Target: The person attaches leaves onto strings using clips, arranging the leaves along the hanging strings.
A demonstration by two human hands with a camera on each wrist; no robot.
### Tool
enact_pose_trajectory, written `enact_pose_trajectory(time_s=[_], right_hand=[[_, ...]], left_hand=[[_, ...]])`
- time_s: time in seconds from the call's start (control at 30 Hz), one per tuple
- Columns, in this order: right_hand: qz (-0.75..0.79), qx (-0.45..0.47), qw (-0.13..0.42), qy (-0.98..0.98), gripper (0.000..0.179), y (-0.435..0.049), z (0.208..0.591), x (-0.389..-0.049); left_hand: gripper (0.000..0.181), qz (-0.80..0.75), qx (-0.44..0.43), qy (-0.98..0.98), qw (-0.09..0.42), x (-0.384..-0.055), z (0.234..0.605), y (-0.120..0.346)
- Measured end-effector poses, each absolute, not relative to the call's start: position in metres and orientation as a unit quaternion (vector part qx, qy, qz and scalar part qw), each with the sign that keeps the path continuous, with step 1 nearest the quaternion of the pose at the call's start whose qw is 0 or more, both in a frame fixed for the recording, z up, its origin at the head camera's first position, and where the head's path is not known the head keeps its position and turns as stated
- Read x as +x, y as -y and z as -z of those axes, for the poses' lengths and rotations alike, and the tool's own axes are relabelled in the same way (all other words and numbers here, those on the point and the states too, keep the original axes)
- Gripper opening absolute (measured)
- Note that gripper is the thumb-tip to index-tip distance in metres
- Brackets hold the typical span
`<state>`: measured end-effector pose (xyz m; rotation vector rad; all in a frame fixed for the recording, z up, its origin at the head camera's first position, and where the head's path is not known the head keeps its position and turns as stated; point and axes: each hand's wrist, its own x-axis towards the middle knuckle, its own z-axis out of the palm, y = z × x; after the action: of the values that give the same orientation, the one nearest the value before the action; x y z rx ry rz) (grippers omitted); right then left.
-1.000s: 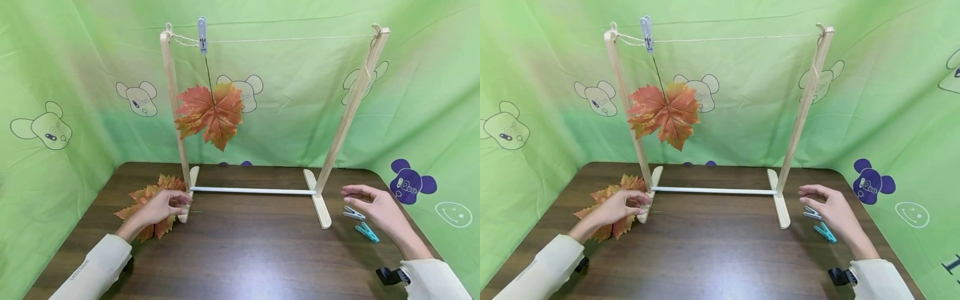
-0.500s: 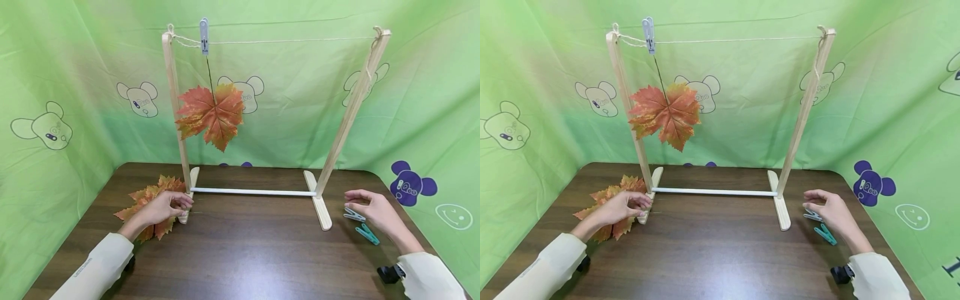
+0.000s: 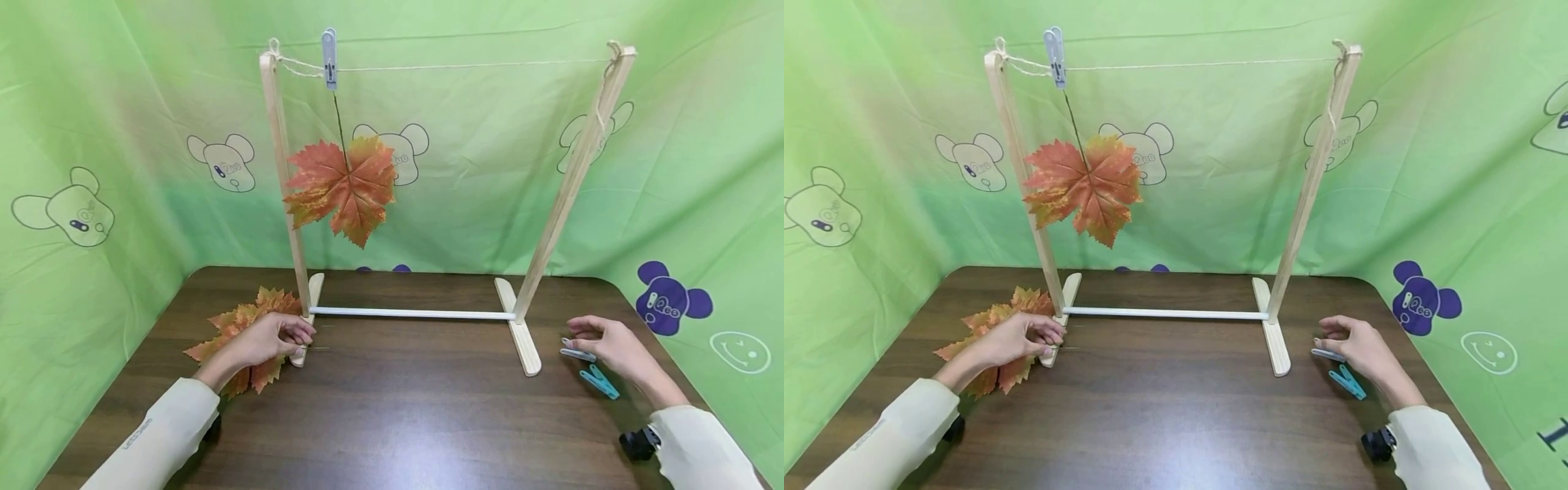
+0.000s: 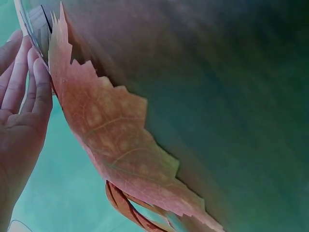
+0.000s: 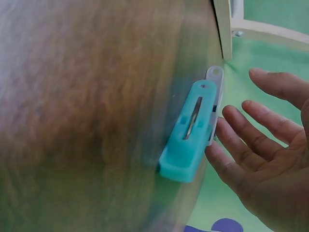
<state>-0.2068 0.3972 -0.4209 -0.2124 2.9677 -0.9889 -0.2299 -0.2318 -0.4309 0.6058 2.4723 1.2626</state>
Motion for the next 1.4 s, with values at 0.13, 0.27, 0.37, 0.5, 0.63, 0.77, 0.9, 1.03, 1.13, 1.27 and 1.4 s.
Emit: enact_pose_trajectory(time_s=[0.13, 0.27, 0.37, 0.5, 0.63, 0.77, 0.9, 1.03, 1.13, 1.27, 1.4], right_hand=[[0.312, -0.066, 0.019, -0.947, 0.044, -0.3997, 0.4235, -0.2079], [0.309, -0.070, 0.031, -0.948, 0.044, -0.4009, 0.4249, -0.2089], [0.304, -0.069, 0.035, -0.950, 0.044, -0.4012, 0.4246, -0.2101], [0.298, -0.067, 0.038, -0.951, 0.045, -0.4004, 0.4235, -0.2106], [0.290, -0.066, 0.039, -0.954, 0.045, -0.3997, 0.4236, -0.2111], [0.285, -0.068, 0.037, -0.955, 0.045, -0.3992, 0.4244, -0.2112], [0.284, -0.070, 0.036, -0.956, 0.043, -0.3987, 0.4253, -0.2105], [0.282, -0.069, 0.038, -0.956, 0.042, -0.3985, 0.4256, -0.2101], [0.279, -0.065, 0.040, -0.957, 0.041, -0.3985, 0.4259, -0.2100], [0.270, -0.063, 0.038, -0.960, 0.041, -0.3985, 0.4261, -0.2097], [0.263, -0.064, 0.036, -0.962, 0.039, -0.3984, 0.4272, -0.2091]], left_hand=[[0.034, -0.446, 0.212, -0.856, 0.155, -0.2319, 0.4317, 0.2313], [0.033, -0.453, 0.209, -0.851, 0.165, -0.2332, 0.4314, 0.2304], [0.033, -0.456, 0.211, -0.848, 0.171, -0.2344, 0.4319, 0.2295], [0.032, -0.453, 0.211, -0.849, 0.172, -0.2351, 0.4320, 0.2283], [0.032, -0.450, 0.210, -0.850, 0.175, -0.2351, 0.4309, 0.2266], [0.032, -0.451, 0.213, -0.849, 0.176, -0.2357, 0.4309, 0.2259], [0.031, -0.449, 0.214, -0.849, 0.177, -0.2355, 0.4315, 0.2264], [0.030, -0.446, 0.215, -0.850, 0.180, -0.2358, 0.4320, 0.2278], [0.030, -0.446, 0.221, -0.848, 0.183, -0.2367, 0.4322, 0.2292], [0.031, -0.448, 0.225, -0.845, 0.185, -0.2371, 0.4319, 0.2300], [0.032, -0.453, 0.217, -0.843, 0.190, -0.2368, 0.4321, 0.2301]])
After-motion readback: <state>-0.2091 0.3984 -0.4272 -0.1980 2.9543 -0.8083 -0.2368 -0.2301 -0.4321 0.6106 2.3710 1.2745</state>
